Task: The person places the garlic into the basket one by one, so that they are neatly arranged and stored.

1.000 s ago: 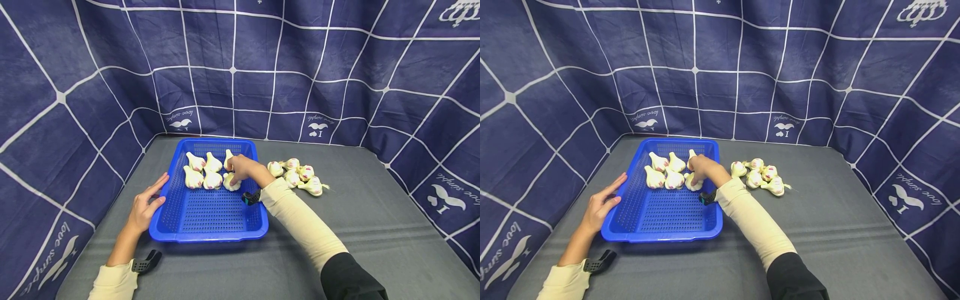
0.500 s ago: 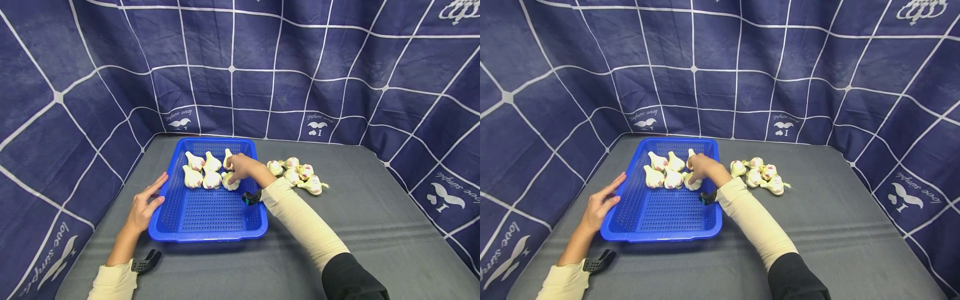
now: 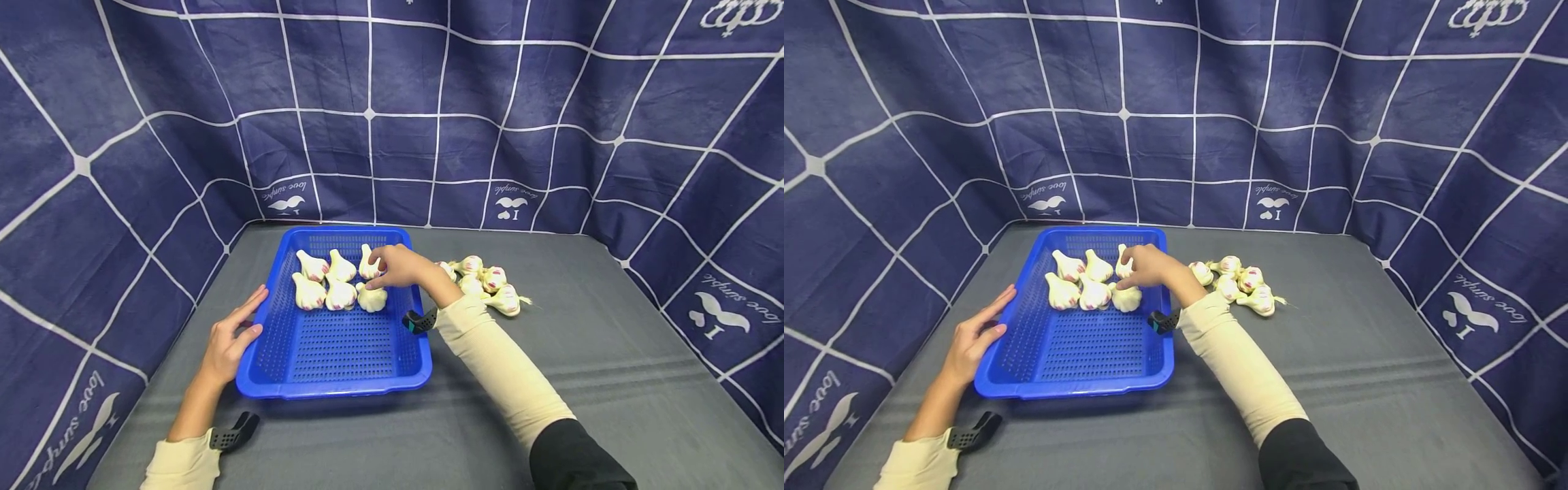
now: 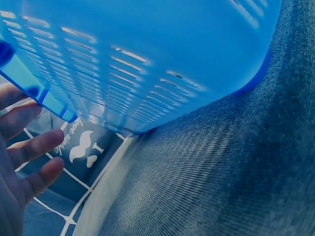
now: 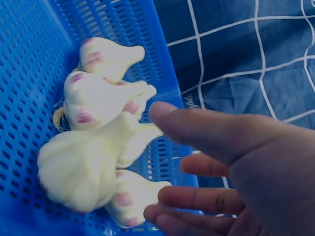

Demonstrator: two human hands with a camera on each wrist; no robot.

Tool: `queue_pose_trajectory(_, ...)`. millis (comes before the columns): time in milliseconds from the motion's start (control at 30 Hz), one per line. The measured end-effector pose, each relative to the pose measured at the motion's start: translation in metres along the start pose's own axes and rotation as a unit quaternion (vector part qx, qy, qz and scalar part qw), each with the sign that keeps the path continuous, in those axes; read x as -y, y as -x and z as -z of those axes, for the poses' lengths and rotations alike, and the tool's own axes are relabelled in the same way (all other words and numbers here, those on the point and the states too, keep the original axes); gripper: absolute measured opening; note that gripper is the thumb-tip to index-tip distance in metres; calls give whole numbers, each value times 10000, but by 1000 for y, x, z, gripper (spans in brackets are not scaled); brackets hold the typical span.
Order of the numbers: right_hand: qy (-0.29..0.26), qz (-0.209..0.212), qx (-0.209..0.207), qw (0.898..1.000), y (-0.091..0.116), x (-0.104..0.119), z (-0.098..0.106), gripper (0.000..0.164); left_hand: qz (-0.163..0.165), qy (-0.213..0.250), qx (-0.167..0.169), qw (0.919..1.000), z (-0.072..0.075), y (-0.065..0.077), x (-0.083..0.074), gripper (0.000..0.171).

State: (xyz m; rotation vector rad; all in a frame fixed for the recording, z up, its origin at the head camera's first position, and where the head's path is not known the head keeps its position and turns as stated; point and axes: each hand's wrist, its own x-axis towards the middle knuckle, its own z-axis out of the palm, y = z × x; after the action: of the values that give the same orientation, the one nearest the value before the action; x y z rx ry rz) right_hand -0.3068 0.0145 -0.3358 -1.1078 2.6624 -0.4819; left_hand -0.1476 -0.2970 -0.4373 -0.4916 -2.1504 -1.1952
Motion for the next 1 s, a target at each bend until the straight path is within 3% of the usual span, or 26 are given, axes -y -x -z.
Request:
queue_pose_trajectory(333, -889, 346, -439, 9945, 20, -13, 7, 55, -2, 11, -26, 10000, -1, 1, 3, 51)
queue_pose_trajectory(567, -1575, 520, -843, 9825, 39, -18, 9, 46, -66, 59, -58, 9999, -1, 1, 4, 51)
queue_pose_trajectory(1000, -2214, 599, -1559, 9608, 68, -35, 9, 39, -119, 157, -44, 9998, -1, 2, 4, 51)
